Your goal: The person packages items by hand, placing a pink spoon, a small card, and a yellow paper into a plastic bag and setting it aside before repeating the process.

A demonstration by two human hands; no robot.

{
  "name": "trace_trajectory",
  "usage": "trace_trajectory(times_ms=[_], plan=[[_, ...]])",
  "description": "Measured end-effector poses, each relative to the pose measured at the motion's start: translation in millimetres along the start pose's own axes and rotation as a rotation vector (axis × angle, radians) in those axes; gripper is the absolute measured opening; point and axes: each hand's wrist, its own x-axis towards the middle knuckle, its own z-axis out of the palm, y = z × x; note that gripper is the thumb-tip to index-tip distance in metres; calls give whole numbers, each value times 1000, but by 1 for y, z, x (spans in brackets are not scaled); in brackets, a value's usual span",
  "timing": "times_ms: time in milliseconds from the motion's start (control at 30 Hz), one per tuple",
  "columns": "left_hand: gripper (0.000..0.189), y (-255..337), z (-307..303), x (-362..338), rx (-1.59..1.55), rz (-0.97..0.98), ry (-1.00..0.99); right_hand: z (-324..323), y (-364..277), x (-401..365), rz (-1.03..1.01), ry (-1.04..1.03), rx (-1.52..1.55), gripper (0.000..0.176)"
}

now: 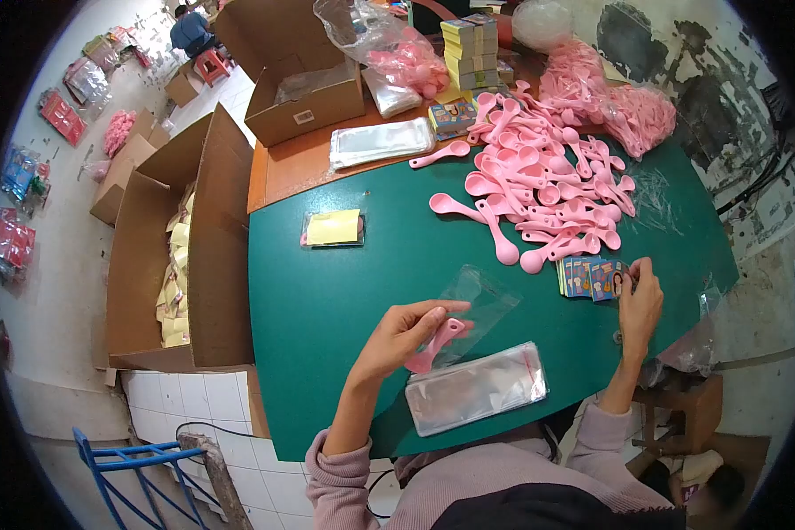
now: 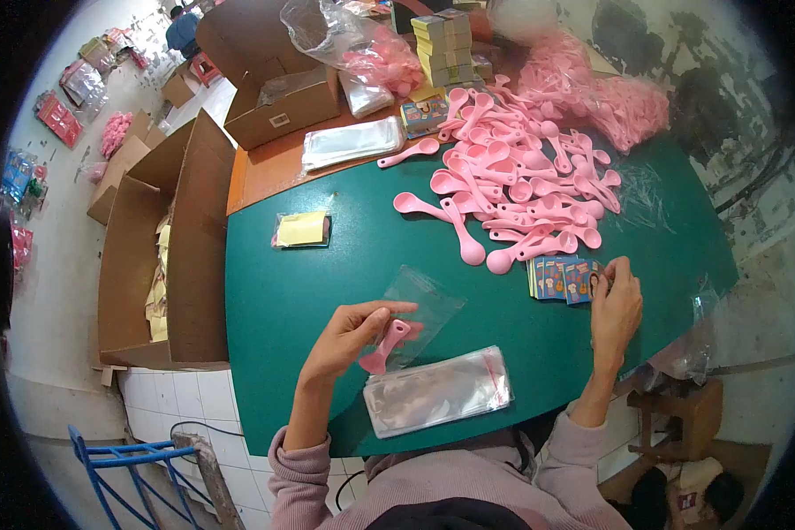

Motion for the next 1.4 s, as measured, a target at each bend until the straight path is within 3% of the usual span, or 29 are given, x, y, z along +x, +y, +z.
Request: trace_trajectory(times_ms=[33,100,133,200,233,300,433,533,600,667,733,967,1033,1133,1200,1400], plan=[[35,0,0,0,-3,0,0,-11,-9,-1,-2,-1,-3,19],[34,-1,0,0,10,-24,-59,-29,-39,-9,61,-270,752,14],[34,-1,1,0,9,-28,-61,-28,-54,-15,66,-272,751,14],[34,-3,1,-1,55,-50,-83,-27,-79,-25,-65,-304,1441,13],[34,-3,2,-2,56,-52,-83,-27,-86,-27,-64,-304,1441,13],[33,-3,3,-3,53,-22,-49,-29,-97,-27,-116,-516,1434,14],[31,2,1,-7,221,-46,-24,-32,-98,-22,-459,-630,980,11],[30,-5,2,-4,339,-159,-82,-33,-98,-21,-478,-601,1008,12],[29,-12,5,-4,247,81,12,-39,-95,-18,-416,-639,1005,13],[30,-7,5,-5,278,15,4,-40,-95,-17,-353,-673,998,14],[30,-6,4,-4,307,-50,-9,-36,-98,-19,-457,-642,935,14],[27,-7,0,-4,367,-5,-6,-32,-102,-17,-568,-705,886,14],[26,-6,-1,-3,401,28,-21,-29,-104,-16,-693,-682,830,13],[26,1,-1,-4,439,-95,-39,-30,-106,-14,-729,-712,795,14],[26,-5,-3,-4,444,16,-31,-33,-107,-9,-732,-738,784,14],[24,-11,-4,-4,472,57,-21,-34,-111,-1,-795,-745,727,15]])
